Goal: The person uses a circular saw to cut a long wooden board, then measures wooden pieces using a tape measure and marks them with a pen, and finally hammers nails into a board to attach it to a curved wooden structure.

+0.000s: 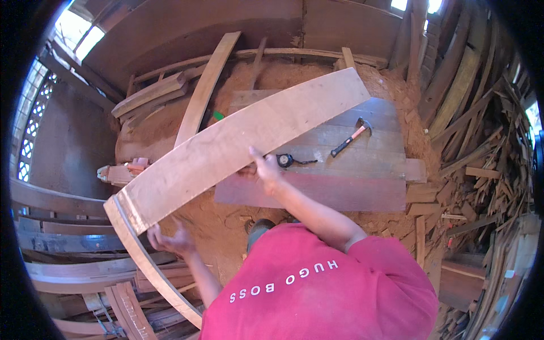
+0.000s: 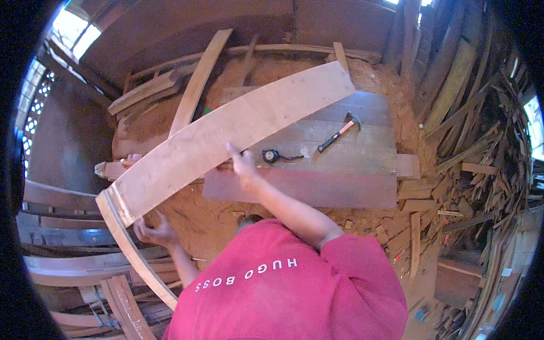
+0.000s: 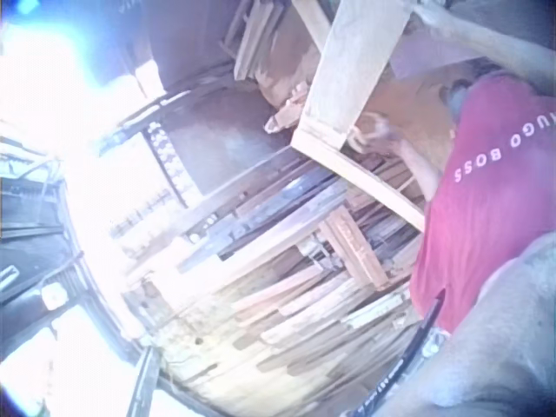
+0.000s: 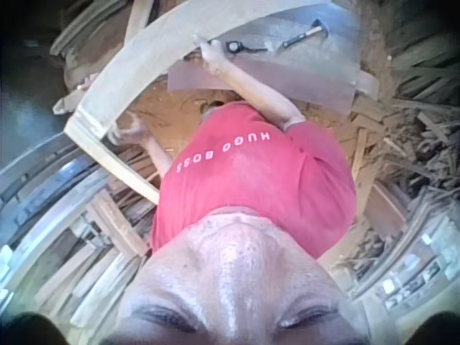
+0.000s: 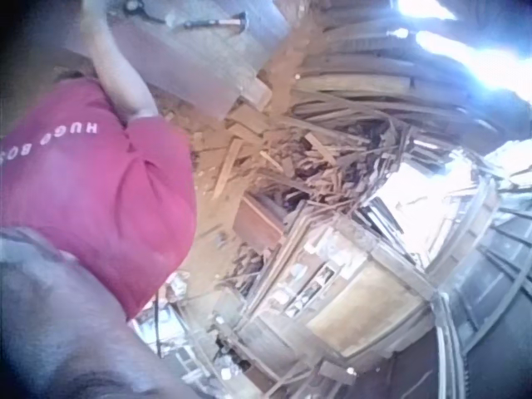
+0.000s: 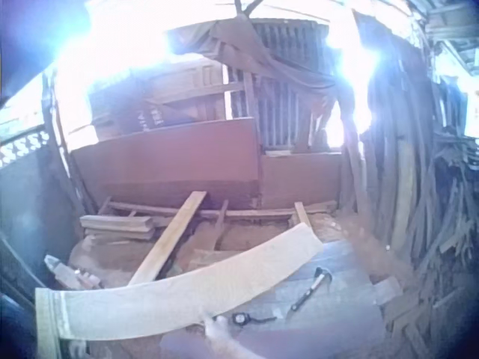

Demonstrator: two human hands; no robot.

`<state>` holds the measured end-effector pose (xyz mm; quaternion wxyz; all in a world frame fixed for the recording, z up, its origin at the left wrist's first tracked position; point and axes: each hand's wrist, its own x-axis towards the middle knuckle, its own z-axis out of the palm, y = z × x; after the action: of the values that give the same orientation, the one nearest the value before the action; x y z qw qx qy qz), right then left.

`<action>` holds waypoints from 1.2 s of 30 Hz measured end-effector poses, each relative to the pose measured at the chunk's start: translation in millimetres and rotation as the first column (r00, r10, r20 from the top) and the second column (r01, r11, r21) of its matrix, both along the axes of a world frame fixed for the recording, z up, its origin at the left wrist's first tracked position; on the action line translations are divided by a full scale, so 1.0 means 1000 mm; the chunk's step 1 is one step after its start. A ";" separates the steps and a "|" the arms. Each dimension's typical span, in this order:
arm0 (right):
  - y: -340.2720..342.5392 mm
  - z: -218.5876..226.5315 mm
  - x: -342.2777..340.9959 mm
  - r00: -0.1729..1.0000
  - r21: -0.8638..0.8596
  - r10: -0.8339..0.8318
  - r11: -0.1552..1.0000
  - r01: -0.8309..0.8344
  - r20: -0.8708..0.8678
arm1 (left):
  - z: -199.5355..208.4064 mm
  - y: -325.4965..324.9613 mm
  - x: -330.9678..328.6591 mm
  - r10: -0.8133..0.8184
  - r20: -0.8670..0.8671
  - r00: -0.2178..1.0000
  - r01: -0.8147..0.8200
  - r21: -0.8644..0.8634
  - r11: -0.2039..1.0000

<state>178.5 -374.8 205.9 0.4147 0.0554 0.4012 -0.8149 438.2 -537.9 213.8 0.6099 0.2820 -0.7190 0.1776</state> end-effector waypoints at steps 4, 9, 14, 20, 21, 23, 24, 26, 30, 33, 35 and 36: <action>-0.022 -0.024 0.040 0.992 -0.051 0.074 0.996 -0.079 -0.098 | -0.079 0.082 -0.012 -0.209 -0.802 0.559 0.812 0.581 -0.055; -0.010 -0.081 0.069 0.632 0.149 0.288 0.953 -0.265 -0.719 | -0.058 0.067 -0.048 0.453 -0.891 -0.040 0.962 -0.157 -0.224; 0.096 -0.185 -0.052 0.412 0.746 0.659 0.661 0.084 -0.630 | -0.131 0.017 0.047 0.502 -0.840 -0.207 0.978 -0.191 0.084; 0.179 -0.224 -0.195 0.755 0.810 0.460 -0.121 0.574 -0.467 | -0.145 0.010 0.158 0.577 -0.807 0.126 0.894 0.344 0.286; 0.177 -0.232 -0.201 0.814 0.865 0.410 -0.105 0.490 -0.411 | -0.146 0.015 0.174 0.567 -0.808 0.158 0.871 0.385 0.306; 0.187 -0.260 -0.218 0.837 0.876 0.366 -0.104 0.471 -0.407 | -0.146 0.030 0.172 0.469 -0.805 0.363 0.771 0.542 0.333; 0.199 -0.283 -0.227 0.809 0.841 0.366 -0.113 0.530 -0.461 | -0.146 0.030 0.176 0.434 -0.798 0.418 0.756 0.570 0.322; 0.165 -0.293 -0.219 0.898 0.924 0.242 -0.021 0.382 -0.367 | -0.123 0.048 0.230 0.380 -0.763 0.523 0.655 0.645 0.394; 0.248 -0.302 -0.300 0.841 0.652 -0.421 0.540 0.533 -0.338 | -0.070 0.013 0.132 0.500 -0.861 0.092 0.895 0.291 0.338; 0.187 -0.179 -0.157 0.826 0.616 -0.190 0.583 0.530 -0.530 | -0.003 0.031 0.130 0.481 -0.872 0.089 0.758 0.372 0.535; 0.191 -0.114 -0.100 0.717 0.552 0.009 0.646 0.528 -0.697 | 0.001 0.014 0.101 0.469 -0.880 0.070 0.740 0.361 0.568; 0.197 -0.101 -0.079 0.641 0.497 0.078 0.704 0.507 -0.764 | 0.000 0.011 0.087 0.481 -0.874 0.072 0.722 0.378 0.579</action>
<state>99.3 -177.6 104.6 0.0570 -0.0809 0.7886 -0.6069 524.8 -526.8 214.1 0.7303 0.4807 -0.1153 -0.4714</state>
